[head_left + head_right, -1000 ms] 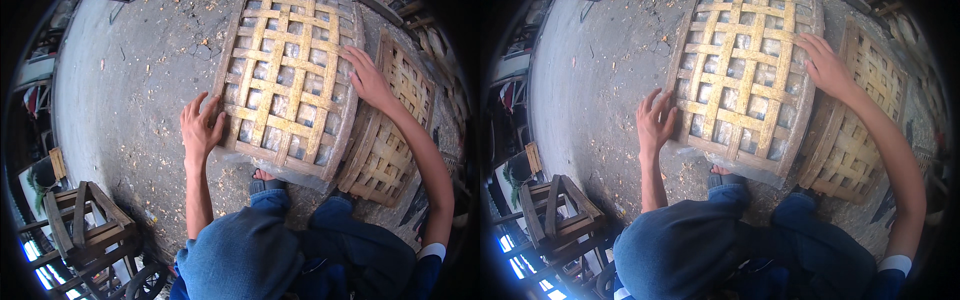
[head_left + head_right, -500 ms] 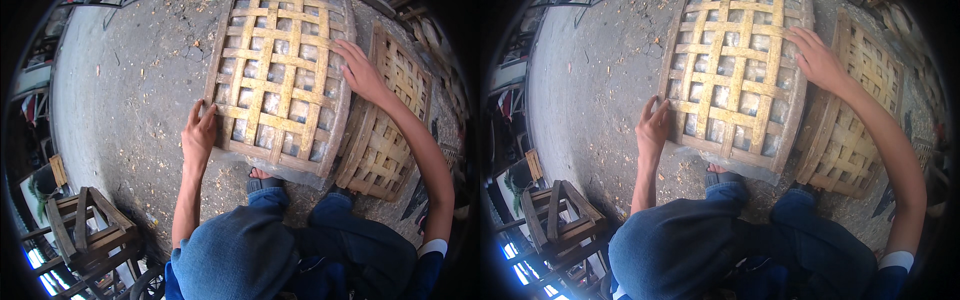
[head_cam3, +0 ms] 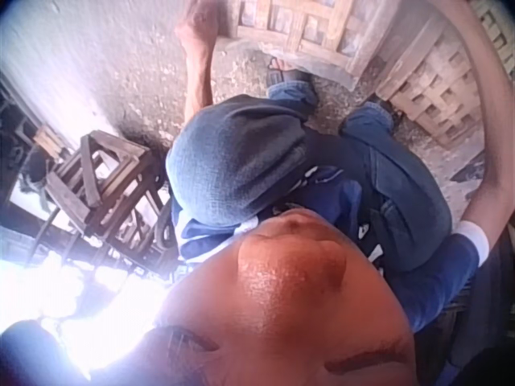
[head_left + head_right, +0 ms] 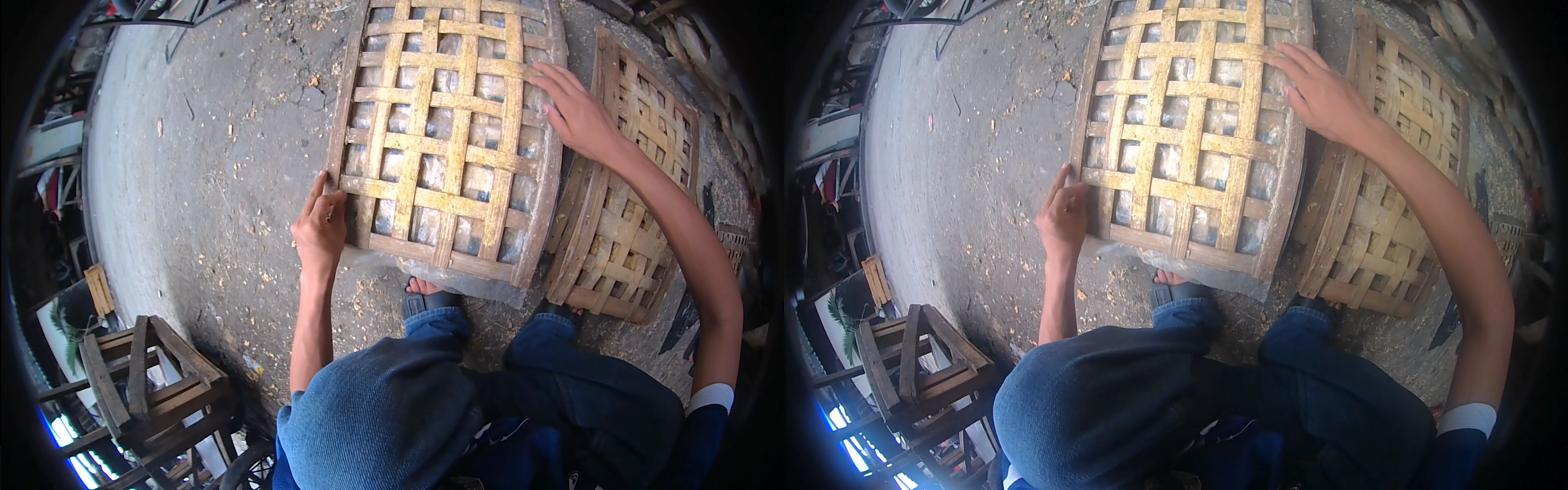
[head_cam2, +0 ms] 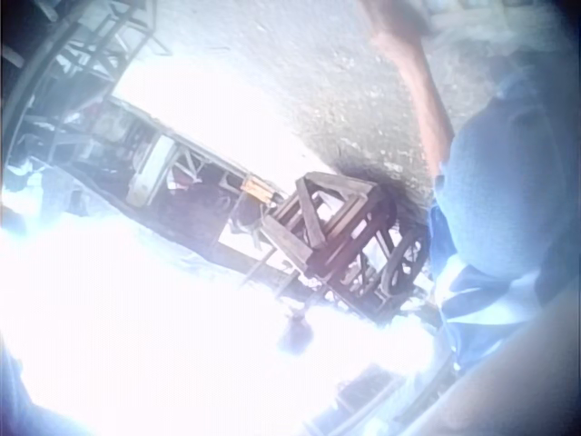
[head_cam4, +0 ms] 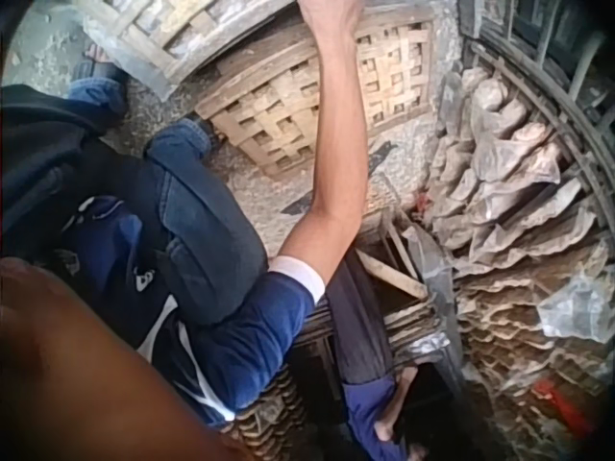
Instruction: The person assembles a woven wooden tray by placing a plastic sheet inside, then covers it with a black sheet. They handle multiple trays, stacking and adjusting them on the floor.
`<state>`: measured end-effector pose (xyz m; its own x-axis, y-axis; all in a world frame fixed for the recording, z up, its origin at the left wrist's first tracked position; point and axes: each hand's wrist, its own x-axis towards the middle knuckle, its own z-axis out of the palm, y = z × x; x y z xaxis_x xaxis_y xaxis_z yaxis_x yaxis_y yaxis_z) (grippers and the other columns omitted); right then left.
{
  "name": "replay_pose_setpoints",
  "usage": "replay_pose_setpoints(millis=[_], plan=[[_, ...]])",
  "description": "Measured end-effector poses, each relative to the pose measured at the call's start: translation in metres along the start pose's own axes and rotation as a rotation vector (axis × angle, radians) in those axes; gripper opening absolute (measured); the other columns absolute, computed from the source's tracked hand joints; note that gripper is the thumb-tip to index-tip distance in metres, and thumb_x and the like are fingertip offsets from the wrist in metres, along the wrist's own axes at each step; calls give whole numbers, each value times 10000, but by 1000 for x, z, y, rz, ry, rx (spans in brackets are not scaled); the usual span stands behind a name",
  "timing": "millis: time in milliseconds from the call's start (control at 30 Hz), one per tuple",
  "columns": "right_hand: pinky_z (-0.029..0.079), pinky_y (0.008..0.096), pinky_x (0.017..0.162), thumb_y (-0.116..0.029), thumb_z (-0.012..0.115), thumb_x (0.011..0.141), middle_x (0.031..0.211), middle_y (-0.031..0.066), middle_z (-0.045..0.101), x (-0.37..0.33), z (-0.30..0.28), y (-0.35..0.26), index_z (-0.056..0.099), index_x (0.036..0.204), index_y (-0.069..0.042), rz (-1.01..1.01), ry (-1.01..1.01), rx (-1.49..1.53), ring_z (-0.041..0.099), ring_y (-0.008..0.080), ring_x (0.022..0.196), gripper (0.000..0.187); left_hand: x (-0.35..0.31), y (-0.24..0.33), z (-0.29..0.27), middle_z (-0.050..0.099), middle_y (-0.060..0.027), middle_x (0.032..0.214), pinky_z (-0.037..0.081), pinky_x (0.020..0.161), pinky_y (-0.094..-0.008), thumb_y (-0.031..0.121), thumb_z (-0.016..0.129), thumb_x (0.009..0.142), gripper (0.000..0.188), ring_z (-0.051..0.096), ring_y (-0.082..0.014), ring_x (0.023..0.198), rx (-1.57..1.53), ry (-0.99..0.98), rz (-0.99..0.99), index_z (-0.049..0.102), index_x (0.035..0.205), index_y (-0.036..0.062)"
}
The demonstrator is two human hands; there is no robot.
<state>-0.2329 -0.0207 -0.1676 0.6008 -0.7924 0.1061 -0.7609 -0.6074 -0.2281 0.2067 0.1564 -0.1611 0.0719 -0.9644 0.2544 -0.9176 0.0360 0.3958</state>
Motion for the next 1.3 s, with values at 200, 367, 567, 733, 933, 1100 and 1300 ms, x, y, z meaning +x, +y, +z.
replay_pose_setpoints(millis=[200,367,567,733,933,1100,1300], plan=[[485,472,1110,-122,503,997,1586,128,406,-4,-3,0,460,1463,-66,34,-28,18,417,318,1453,472,0,-34,-18,753,-178,1067,616,805,-313,39,705,972,53,752,-199,879,-703,271,-463,686,994,-6],[441,464,1150,-94,511,990,1596,142,388,2,-7,-9,462,1452,-51,55,-62,50,389,333,1471,467,-15,-140,-45,730,-166,1174,575,957,-420,97,643,1009,181,723,-244,1034,-463,-5,-658,706,1158,16],[439,476,1163,-145,493,1013,1612,143,371,1,-6,-5,450,1487,-52,45,-76,17,390,319,1475,485,-2,-89,-22,660,-201,1336,477,1067,-493,178,611,999,345,618,-379,1249,171,12,-313,682,1305,37],[254,507,1262,-229,560,1016,1640,166,319,0,-16,-18,455,1492,-45,15,-56,-135,289,315,1532,521,11,38,2,454,-202,1558,324,1196,-531,251,612,1000,486,424,-393,1443,57,-124,74,554,1455,89],[141,528,1290,-439,571,1014,1686,146,247,-19,-14,-120,419,1549,-89,-333,-199,98,189,284,1577,657,-20,97,41,298,-187,1668,90,1249,-605,496,537,987,664,231,-398,1552,195,-337,197,461,1559,168],[72,546,1294,-611,477,1007,1715,86,193,-31,3,-119,334,1607,-230,-616,-481,55,139,255,1592,725,-18,93,41,337,-201,1648,48,1258,-571,465,515,1002,609,266,-382,1544,188,-318,217,505,1529,161],[93,576,1276,-542,381,1061,1699,176,155,26,-54,58,219,1633,-142,328,-305,-393,121,346,1581,717,-15,98,41,346,-195,1645,54,1260,-565,425,537,984,590,270,-381,1543,182,-318,220,523,1513,164]])
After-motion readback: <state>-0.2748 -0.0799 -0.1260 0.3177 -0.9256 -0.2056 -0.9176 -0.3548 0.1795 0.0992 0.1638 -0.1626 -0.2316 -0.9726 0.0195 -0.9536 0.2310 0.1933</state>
